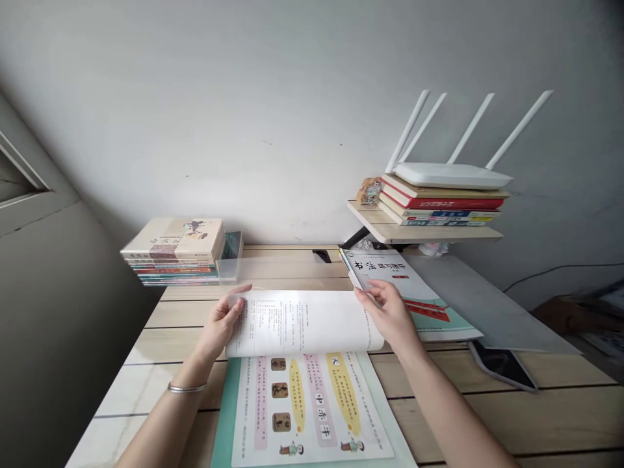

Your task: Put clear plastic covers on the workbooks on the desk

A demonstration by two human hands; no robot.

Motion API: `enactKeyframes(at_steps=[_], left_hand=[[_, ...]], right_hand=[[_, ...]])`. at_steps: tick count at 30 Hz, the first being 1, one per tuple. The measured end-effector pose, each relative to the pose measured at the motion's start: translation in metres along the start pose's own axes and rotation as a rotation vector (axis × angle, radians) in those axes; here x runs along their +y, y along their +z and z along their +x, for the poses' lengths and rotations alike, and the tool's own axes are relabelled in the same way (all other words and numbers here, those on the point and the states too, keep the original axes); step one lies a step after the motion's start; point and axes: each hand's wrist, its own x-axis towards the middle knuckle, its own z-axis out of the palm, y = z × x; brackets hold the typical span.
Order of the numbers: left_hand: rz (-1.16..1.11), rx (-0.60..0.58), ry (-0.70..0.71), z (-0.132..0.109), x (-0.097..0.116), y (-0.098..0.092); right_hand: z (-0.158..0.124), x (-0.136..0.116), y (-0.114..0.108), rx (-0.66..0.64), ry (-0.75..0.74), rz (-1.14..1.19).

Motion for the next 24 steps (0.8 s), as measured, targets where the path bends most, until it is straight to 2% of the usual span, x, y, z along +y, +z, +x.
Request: enactKeyframes(at_steps=[3, 6, 12, 18, 21, 24], left_hand=[[0.003, -0.02, -0.014, 0.0, 0.0, -0.003], [-0.023, -0.061, -0.041, 0.0, 0.0, -0.007], [-0.036, -0.135, -0.076, -0.001, 0.002, -0.015], [-0.037, -0.175, -0.107, -0.002, 0.003, -0.018], [-0.01, -0.174, -0.104, -0.001, 0.003, -0.019], [-0.002, -0.183, -0.095, -0.002, 0.005, -0.02]], right_hand=[[0.011, 0.009, 0.006, -0.271, 0.29, 0.292], [0.018, 0.014, 0.014, -0.378, 0.398, 0.41], [0.023, 0.025, 0.019, -0.457, 0.333, 0.431], [0.024, 0.027, 0.015, -0.61, 0.339, 0.49], [0.025, 0.028, 0.014, -0.612, 0.348, 0.519], [0.025, 0.028, 0.012, -0.54, 0.324, 0.521]])
